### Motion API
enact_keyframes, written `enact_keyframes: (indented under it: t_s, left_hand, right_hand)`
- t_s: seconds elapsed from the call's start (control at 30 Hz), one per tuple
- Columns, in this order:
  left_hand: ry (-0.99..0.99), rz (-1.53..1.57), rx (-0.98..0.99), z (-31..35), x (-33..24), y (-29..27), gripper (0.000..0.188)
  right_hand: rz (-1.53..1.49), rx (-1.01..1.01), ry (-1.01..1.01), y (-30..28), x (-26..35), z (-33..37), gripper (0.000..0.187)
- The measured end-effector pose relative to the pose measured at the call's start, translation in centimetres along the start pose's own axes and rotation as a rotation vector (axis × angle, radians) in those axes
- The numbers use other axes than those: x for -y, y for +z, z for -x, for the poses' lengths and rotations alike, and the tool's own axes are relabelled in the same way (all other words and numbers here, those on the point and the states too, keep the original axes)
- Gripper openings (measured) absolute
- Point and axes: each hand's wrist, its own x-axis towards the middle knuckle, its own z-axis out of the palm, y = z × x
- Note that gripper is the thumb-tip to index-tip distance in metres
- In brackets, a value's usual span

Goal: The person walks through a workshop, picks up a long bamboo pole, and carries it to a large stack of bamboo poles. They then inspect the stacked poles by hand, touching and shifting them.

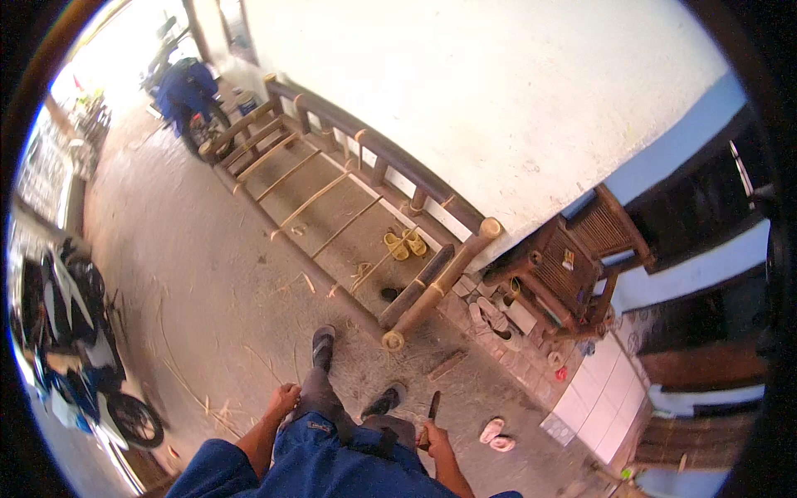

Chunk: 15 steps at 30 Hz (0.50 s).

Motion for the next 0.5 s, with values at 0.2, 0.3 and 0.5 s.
enact_keyframes:
  t_s: [0.2,0.3,0.5]
  left_hand:
    - [-0.117,-0.087,0.054,-6.1,0.6,-11.7,0.045]
    - [-0.177,-0.106,0.074,-10.9,-0.7,-18.8,0.042]
    - [0.003,-0.312,0.025,-19.8,-11.1,-31.7,0.042]
  right_hand:
    - [-0.411,-0.043,-0.048,8.4,-0.2,-0.4,0.031]
    - [-0.810,-0.128,-0.057,13.7,-0.2,-0.7,0.029]
    - [-1.147,-0.128,0.000,22.7,-1.7,-1.0,0.027]
